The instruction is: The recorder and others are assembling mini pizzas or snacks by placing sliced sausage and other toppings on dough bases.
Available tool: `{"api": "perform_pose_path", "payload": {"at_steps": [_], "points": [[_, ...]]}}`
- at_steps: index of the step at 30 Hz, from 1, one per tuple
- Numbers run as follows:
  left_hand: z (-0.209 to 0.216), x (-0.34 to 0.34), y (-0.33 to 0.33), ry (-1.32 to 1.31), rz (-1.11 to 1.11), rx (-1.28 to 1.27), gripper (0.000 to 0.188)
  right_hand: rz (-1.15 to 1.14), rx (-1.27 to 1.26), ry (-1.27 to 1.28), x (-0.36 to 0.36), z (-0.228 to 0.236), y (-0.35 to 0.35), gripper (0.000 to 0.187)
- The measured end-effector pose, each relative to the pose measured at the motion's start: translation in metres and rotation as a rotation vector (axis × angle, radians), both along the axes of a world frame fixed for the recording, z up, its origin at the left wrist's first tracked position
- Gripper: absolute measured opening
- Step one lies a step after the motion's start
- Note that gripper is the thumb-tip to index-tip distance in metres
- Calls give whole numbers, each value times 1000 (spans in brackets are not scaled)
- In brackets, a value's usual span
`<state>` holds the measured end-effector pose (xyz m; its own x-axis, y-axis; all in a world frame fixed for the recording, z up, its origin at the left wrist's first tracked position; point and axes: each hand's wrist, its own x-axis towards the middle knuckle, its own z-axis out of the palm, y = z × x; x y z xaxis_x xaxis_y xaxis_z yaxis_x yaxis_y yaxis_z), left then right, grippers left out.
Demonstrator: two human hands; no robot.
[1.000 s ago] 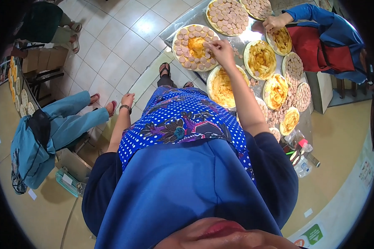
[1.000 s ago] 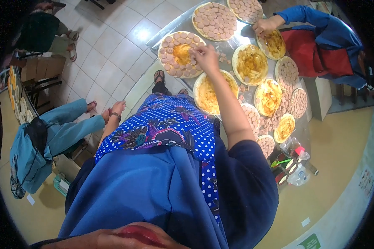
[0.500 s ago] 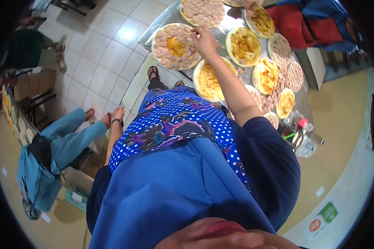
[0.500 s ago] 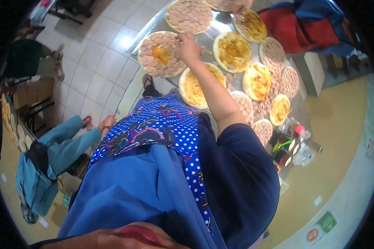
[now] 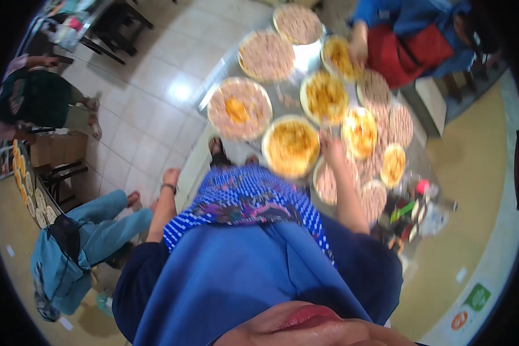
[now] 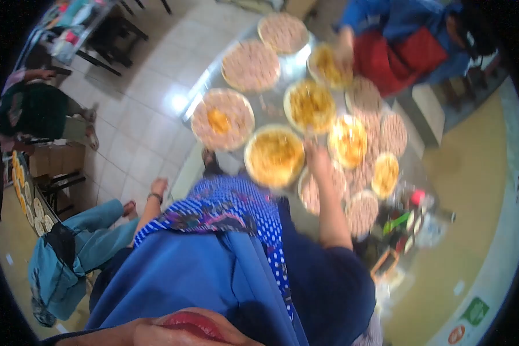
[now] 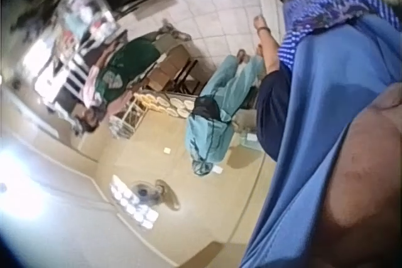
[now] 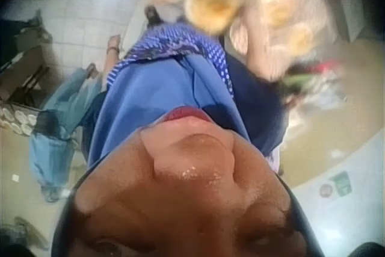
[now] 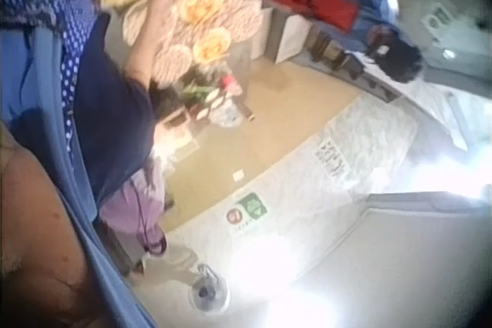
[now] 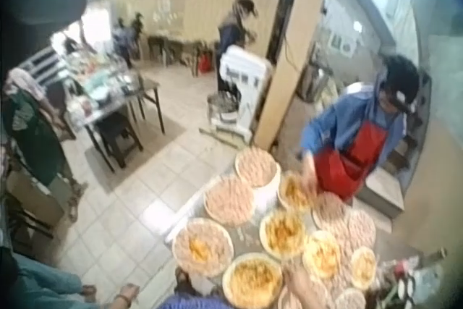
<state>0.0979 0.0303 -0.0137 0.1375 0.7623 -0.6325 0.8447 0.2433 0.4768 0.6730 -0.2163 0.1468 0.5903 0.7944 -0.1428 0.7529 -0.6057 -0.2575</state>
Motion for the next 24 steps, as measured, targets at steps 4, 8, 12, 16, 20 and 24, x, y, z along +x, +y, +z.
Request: {"api": "perform_pose_path", "payload": {"at_steps": [4,8,12,16,20,24], "points": [[-10,-1,2,28,237,-72,33,-85,48,159,-10,17,6,33],[11,16,-2,-23,371,-83,31,-162,96,171,-4,30,4,18],[16,0,-22,9,382,-107,32,-161,177,213,-3,39,14,16],[1,-22,-50,12,469,-177,36,-97,346,285,9,18,48,15],[-15,-46,-64,172,121,-203,51,37,419,537,-10,25,117,13],[-13,-41,-57,114,182,-145,43,3,372,941,-46,35,189,13]]}}
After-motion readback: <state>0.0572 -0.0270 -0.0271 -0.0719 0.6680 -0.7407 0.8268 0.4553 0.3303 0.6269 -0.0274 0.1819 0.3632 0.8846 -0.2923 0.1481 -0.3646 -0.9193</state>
